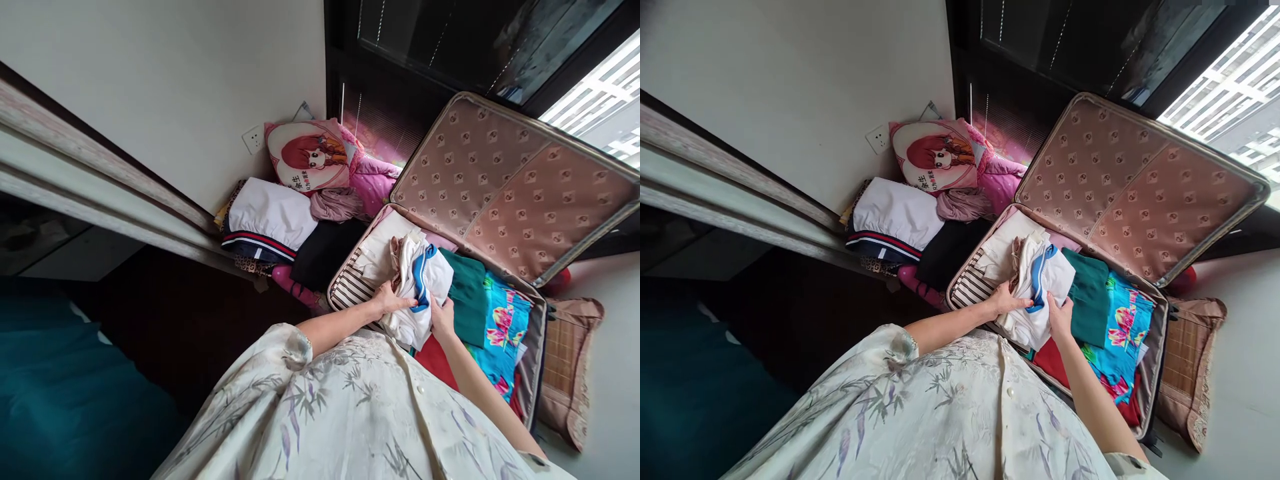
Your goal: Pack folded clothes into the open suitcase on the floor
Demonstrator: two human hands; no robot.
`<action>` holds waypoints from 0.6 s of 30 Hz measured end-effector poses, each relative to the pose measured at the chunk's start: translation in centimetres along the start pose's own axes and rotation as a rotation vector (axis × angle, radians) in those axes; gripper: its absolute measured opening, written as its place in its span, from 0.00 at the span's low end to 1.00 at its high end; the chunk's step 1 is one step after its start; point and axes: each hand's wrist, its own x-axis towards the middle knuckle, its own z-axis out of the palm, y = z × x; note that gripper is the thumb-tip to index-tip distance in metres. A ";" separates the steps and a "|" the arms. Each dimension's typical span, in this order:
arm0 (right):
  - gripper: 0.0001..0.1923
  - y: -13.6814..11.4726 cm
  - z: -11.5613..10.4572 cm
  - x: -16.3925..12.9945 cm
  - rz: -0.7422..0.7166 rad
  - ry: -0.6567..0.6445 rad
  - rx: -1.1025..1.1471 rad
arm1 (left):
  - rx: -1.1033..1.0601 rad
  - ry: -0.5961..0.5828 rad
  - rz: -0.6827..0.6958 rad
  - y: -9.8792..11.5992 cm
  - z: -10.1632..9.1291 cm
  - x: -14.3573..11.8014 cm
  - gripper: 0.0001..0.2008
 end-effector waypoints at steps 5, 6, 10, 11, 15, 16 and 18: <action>0.38 -2.5 -1.6 -0.7 -0.493 0.062 -0.406 | 0.028 -0.031 0.030 0.1 -0.3 -1.0 0.46; 0.34 -3.3 -1.5 -0.8 -0.513 -0.023 -0.386 | 0.078 -0.020 0.016 0.3 -0.4 -1.3 0.45; 0.31 -7.2 0.1 0.0 -0.322 -0.300 -0.335 | 0.316 0.035 -0.090 1.8 0.4 -2.3 0.44; 0.32 -8.2 0.7 0.5 -0.296 -0.333 -0.354 | 0.354 0.036 -0.111 2.2 0.9 -2.5 0.44; 0.43 -11.3 3.2 2.1 -0.254 -0.404 -0.444 | 0.453 0.006 -0.099 2.9 3.0 -3.4 0.48; 0.45 -11.7 4.0 2.2 -0.231 -0.411 -0.468 | 0.477 0.004 -0.075 2.8 3.6 -3.6 0.51; 0.51 -11.9 5.4 2.2 -0.193 -0.418 -0.517 | 0.518 0.008 -0.035 2.4 4.5 -4.0 0.57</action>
